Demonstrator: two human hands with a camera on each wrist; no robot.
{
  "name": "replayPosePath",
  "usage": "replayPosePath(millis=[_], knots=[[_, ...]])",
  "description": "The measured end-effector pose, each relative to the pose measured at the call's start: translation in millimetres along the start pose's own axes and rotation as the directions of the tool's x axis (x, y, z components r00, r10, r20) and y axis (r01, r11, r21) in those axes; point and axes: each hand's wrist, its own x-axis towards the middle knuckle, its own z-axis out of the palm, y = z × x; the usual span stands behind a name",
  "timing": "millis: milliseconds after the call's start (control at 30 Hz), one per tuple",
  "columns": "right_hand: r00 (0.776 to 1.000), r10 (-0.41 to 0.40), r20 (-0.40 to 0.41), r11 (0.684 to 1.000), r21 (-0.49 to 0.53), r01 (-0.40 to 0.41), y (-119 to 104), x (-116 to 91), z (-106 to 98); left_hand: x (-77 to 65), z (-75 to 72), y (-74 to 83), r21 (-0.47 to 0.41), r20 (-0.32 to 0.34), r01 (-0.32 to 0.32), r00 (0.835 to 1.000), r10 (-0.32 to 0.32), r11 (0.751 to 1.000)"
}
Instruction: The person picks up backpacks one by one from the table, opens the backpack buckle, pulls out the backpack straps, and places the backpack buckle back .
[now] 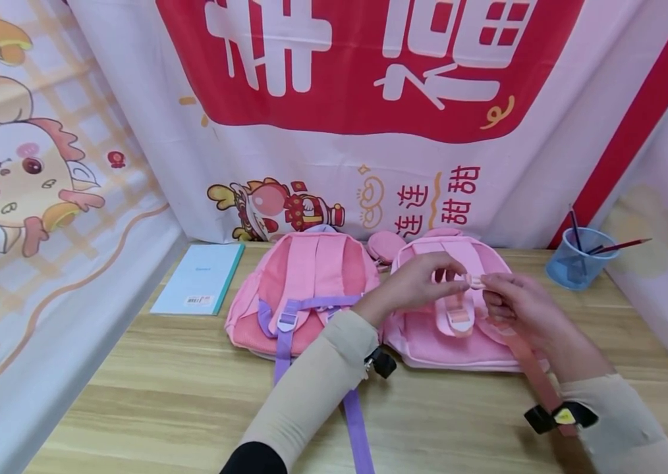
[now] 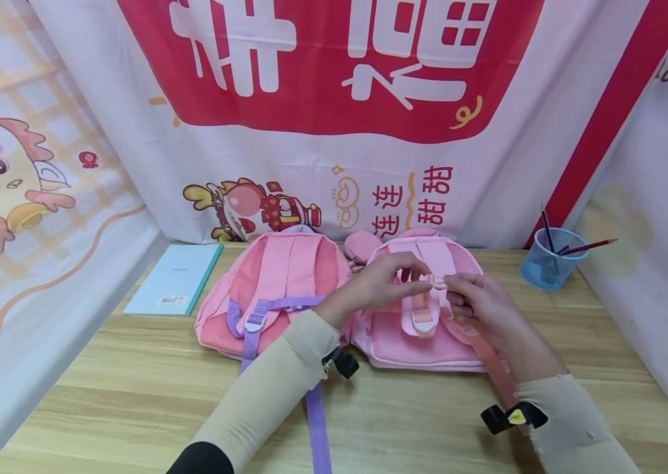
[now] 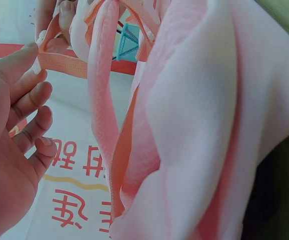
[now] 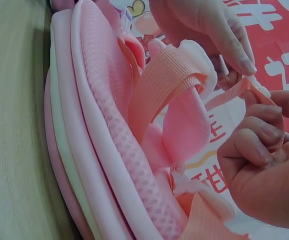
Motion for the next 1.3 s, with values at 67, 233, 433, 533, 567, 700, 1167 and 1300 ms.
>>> replayPosePath(millis=[67,233,433,533,567,700,1167,1300], knots=[[1.0,0.006,0.009,1.0,-0.01,-0.006,2,-1,-2,-0.7,0.1,-0.2,0.003,-0.008,0.005,1.0,-0.005,1.0],[0.999,0.043,-0.019,0.999,0.002,-0.043,5,-4,-9,-2.8,-0.7,-1.1,0.021,-0.034,0.018,0.999,-0.018,1.0],[0.995,0.056,-0.077,0.996,-0.06,-0.061,7,-1,-7,-2.1,1.1,-2.8,0.019,-0.038,0.001,0.999,-0.001,1.0],[0.994,0.055,-0.092,0.996,-0.072,-0.061,7,0,-5,-1.4,2.1,-3.2,0.022,-0.04,-0.004,0.999,0.005,1.0],[0.994,0.054,-0.093,0.996,-0.069,-0.061,6,0,-5,-1.3,2.1,-3.0,0.026,-0.04,-0.003,0.999,0.004,1.0],[0.994,0.066,-0.082,0.996,-0.05,-0.07,4,1,-3,-1.2,1.3,-2.0,0.032,-0.035,0.007,0.999,-0.006,0.999],[0.993,0.101,-0.059,0.995,-0.008,-0.102,-1,1,0,-0.6,2.3,-2.7,0.032,-0.034,-0.017,0.999,0.018,0.999],[0.993,0.116,-0.035,0.993,0.01,-0.116,-2,-2,-6,-1.5,1.0,-1.9,0.038,-0.044,-0.01,0.999,0.012,0.999]])
